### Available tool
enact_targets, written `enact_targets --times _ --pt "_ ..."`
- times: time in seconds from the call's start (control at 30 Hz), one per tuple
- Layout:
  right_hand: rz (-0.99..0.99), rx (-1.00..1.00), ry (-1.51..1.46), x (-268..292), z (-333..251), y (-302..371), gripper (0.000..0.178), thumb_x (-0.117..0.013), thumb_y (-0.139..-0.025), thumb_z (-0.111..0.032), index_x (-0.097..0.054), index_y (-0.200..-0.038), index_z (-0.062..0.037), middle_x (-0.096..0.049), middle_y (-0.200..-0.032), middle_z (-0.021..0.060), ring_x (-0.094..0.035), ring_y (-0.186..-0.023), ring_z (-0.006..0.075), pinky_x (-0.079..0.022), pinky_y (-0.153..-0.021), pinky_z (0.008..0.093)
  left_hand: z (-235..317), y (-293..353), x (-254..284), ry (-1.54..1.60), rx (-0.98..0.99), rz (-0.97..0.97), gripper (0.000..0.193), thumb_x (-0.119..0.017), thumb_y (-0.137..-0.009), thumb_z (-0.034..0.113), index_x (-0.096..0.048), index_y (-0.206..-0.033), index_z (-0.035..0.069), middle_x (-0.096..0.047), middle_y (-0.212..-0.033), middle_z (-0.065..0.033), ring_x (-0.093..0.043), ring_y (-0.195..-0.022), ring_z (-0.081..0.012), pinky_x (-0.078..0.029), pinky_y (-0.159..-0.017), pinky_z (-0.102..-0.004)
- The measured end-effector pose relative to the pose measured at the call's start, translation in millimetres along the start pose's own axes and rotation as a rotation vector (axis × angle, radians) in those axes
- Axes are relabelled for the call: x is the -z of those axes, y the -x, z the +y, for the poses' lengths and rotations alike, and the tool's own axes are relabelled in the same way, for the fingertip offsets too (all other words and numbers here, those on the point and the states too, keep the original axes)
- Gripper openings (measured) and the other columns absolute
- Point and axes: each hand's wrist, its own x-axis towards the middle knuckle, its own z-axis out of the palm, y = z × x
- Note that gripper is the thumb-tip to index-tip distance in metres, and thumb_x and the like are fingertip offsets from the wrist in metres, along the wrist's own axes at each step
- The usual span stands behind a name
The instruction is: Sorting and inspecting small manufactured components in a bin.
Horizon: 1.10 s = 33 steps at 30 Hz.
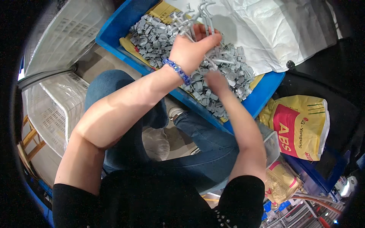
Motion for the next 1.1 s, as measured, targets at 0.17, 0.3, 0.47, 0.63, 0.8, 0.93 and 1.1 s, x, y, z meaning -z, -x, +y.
enact_targets --times 0.17,0.3,0.47,0.63,0.8,0.93,1.1 --pt "0.188 0.038 -0.075 -48.2 -22.8 -5.9 0.012 -0.055 -0.073 -0.012 -0.065 -0.074 -0.0061 -0.059 -0.087 0.0099 -0.056 -0.089 0.0279 -0.049 -0.069 0.0394 2.8 -1.3 8.4 -0.062 0.028 0.027 0.019 -0.070 -0.073 0.010 -0.061 -0.084 -0.003 -0.062 -0.082 -0.0040 -0.058 -0.074 -0.0091 -0.047 -0.068 -0.0230" --pt "0.260 0.074 -0.114 -56.8 -27.0 -10.1 0.011 -0.055 -0.070 -0.009 -0.066 -0.070 -0.0071 -0.059 -0.087 0.0097 -0.056 -0.090 0.0261 -0.048 -0.067 0.0369 3.8 -1.0 8.0 -0.027 0.057 0.025 0.019 -0.070 -0.073 0.010 -0.062 -0.083 -0.002 -0.061 -0.081 -0.0030 -0.057 -0.074 -0.0090 -0.047 -0.067 -0.0230" --pt "0.294 0.063 -0.135 -42.8 -24.6 -8.3 0.011 -0.056 -0.070 -0.012 -0.066 -0.069 -0.0068 -0.060 -0.087 0.0120 -0.058 -0.088 0.0263 -0.047 -0.068 0.0411 4.9 0.2 6.9 -0.012 0.054 -0.023 0.018 -0.070 -0.074 0.014 -0.062 -0.081 -0.001 -0.064 -0.078 -0.0045 -0.057 -0.069 -0.0096 -0.046 -0.065 -0.0235" --pt "-0.210 -0.226 -0.462 91.1 -14.2 14.8 0.018 -0.067 -0.073 -0.025 -0.069 -0.081 -0.0080 -0.059 -0.076 0.0130 -0.061 -0.077 0.0275 -0.047 -0.067 0.0371 14.3 2.6 15.7 -0.022 0.163 -0.076 0.018 -0.069 -0.073 0.018 -0.063 -0.077 0.002 -0.064 -0.072 -0.0048 -0.057 -0.066 -0.0095 -0.044 -0.061 -0.0229" --pt "0.110 -0.341 -0.287 134.7 8.3 58.3 0.011 -0.070 -0.072 -0.010 -0.067 -0.078 -0.0017 -0.060 -0.078 0.0103 -0.056 -0.068 0.0197 -0.044 -0.062 0.0289 -5.2 -4.7 18.5 -0.332 0.237 -0.147 0.031 -0.067 -0.074 0.030 -0.068 -0.083 0.001 -0.066 -0.075 -0.0053 -0.059 -0.066 -0.0096 -0.046 -0.059 -0.0244" --pt "0.464 -0.245 -0.600 184.9 -25.7 57.5 0.005 -0.066 -0.077 -0.001 -0.065 -0.079 0.0032 -0.057 -0.076 0.0034 -0.051 -0.072 0.0099 -0.039 -0.066 0.0210 2.2 2.7 17.7 -0.740 0.251 -0.308 0.049 -0.064 -0.067 0.044 -0.066 -0.089 -0.001 -0.064 -0.086 -0.0220 -0.063 -0.083 -0.0330 -0.047 -0.078 -0.0335" --pt "0.502 -0.155 -0.534 217.0 -62.4 18.3 0.006 -0.066 -0.076 0.000 -0.064 -0.081 0.0045 -0.057 -0.077 0.0032 -0.052 -0.073 0.0100 -0.039 -0.067 0.0203 7.0 1.7 20.1 -0.626 0.288 -0.284 0.043 -0.065 -0.068 0.036 -0.066 -0.088 -0.001 -0.065 -0.086 -0.0194 -0.064 -0.080 -0.0278 -0.048 -0.075 -0.0328"
